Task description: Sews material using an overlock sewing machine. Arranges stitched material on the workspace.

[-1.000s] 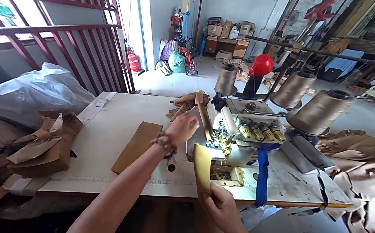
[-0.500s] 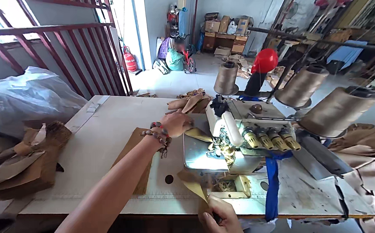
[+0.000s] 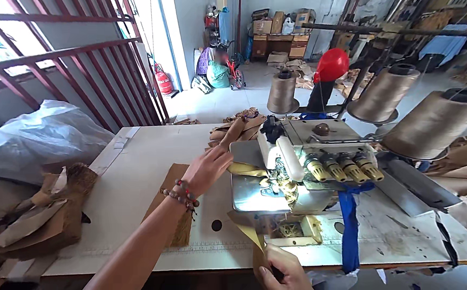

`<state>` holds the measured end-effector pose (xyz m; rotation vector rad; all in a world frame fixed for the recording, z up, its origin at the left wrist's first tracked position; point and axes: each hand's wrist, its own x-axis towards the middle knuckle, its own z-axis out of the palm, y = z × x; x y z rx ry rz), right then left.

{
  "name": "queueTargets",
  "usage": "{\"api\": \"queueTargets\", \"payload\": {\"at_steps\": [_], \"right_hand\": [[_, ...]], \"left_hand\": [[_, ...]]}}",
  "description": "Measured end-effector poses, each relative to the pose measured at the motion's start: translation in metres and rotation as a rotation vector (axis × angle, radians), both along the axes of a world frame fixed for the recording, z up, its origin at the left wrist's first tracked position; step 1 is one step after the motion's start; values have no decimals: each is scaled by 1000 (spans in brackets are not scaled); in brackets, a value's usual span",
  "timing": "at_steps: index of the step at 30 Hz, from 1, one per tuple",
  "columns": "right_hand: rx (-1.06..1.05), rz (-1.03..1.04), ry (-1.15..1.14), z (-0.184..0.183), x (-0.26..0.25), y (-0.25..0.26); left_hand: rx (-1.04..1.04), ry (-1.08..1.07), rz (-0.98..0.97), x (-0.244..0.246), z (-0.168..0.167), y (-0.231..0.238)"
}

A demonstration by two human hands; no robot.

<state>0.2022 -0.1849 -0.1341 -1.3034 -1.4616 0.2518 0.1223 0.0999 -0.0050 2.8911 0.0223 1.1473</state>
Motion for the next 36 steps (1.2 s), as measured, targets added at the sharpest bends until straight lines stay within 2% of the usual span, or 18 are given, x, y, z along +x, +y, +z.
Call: {"api": "queueTargets", "payload": {"at_steps": [3, 9, 20, 23, 27, 30, 33, 36], "right_hand": [[8, -15, -14, -1, 0, 1], [45, -24, -30, -5, 1, 3], [55, -23, -44, -6, 1, 2], [57, -21, -51, -8, 2, 2], [59, -29, -55, -8, 1, 3], [68, -10, -35, -9, 3, 4], [76, 3, -12, -14, 2, 6], [81, -3, -5, -17, 3, 7]], "left_hand": [[145, -104, -63, -9, -10, 3], [380, -313, -3, -20, -20, 5], [430, -364, -49, -20, -25, 6], [400, -350, -3, -19, -26, 7], [69, -200, 191, -23, -14, -14], [-136, -75, 10, -42, -5, -60], [-58, 215, -249, -57, -18, -103], [8, 400, -333, -61, -32, -108]]}}
